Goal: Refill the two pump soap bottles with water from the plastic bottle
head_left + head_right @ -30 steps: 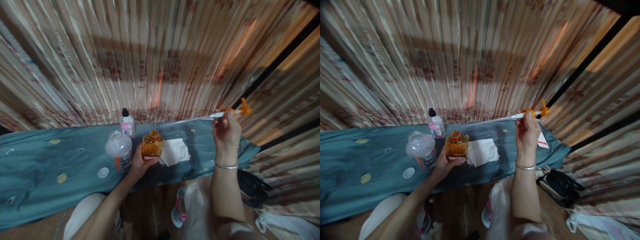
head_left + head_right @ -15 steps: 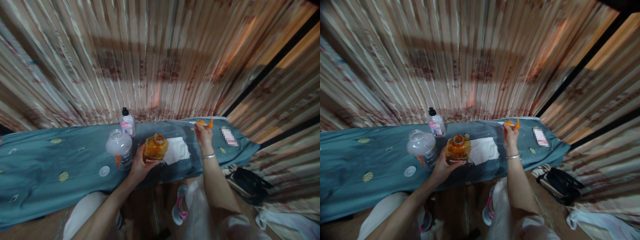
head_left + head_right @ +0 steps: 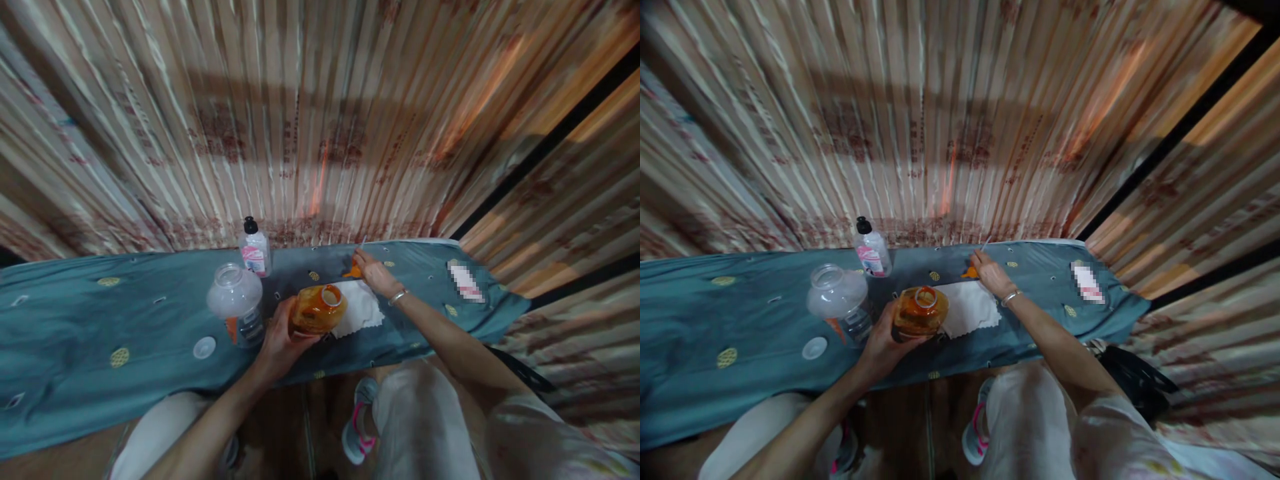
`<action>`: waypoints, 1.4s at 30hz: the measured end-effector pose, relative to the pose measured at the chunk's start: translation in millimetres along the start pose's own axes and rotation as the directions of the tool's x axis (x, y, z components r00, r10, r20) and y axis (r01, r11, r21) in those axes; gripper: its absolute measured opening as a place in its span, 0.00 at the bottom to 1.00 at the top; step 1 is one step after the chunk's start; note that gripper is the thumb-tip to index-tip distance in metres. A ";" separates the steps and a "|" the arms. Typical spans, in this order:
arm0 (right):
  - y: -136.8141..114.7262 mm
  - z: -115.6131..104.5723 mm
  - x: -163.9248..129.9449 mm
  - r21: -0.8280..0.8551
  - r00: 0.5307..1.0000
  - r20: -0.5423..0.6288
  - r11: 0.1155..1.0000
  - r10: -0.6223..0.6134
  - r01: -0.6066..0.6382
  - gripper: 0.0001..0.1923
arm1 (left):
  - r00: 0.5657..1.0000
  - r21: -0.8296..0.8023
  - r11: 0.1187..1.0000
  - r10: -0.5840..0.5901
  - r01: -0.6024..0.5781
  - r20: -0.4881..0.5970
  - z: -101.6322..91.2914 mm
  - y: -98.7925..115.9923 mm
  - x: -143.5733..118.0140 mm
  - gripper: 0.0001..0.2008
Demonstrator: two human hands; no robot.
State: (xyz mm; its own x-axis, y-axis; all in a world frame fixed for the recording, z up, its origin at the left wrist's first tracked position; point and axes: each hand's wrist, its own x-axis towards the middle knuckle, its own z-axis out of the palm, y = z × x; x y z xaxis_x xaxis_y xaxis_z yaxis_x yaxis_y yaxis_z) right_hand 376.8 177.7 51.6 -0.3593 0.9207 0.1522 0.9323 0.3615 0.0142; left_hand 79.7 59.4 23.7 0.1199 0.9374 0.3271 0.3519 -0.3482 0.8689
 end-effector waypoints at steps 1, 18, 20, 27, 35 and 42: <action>0.1 3.2 -0.6 -0.014 1.000 0.020 1.000 -0.006 0.006 0.26 | 1.000 -0.001 1.000 0.007 -0.007 0.004 0.0 -1.1 0.1 0.36; 18.4 17.8 22.9 0.094 0.996 -0.078 0.995 0.033 -0.026 0.09 | 0.999 0.019 0.999 0.027 -0.028 0.023 -4.8 -5.3 2.4 0.35; 9.1 18.4 25.5 0.040 1.000 -0.015 0.999 0.027 -0.026 0.10 | 0.999 0.018 0.999 0.030 -0.031 0.022 -4.7 -5.7 2.4 0.35; -35.0 20.5 36.5 -0.126 0.983 0.182 0.992 -0.008 0.031 0.18 | 1.000 -0.026 1.000 0.013 -0.012 0.009 -5.8 -5.9 0.8 0.36; -84.9 31.0 56.0 -0.153 0.970 0.239 0.985 -0.039 0.077 0.19 | 1.000 -0.055 0.998 -0.022 0.021 -0.017 -11.3 -5.5 1.8 0.38; -81.9 26.5 49.2 -0.143 0.973 0.231 0.989 0.003 0.031 0.26 | 0.995 -0.098 0.990 -0.099 0.098 -0.008 -10.6 0.7 0.5 0.40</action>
State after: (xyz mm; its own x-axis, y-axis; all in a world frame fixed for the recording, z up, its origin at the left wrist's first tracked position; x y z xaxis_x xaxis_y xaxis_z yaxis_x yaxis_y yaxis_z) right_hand 281.7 197.4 31.7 -0.3567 0.9307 -0.0806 0.9169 0.3653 0.1605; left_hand 70.1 59.5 28.4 0.0766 0.9672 0.2421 0.2694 -0.2539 0.9290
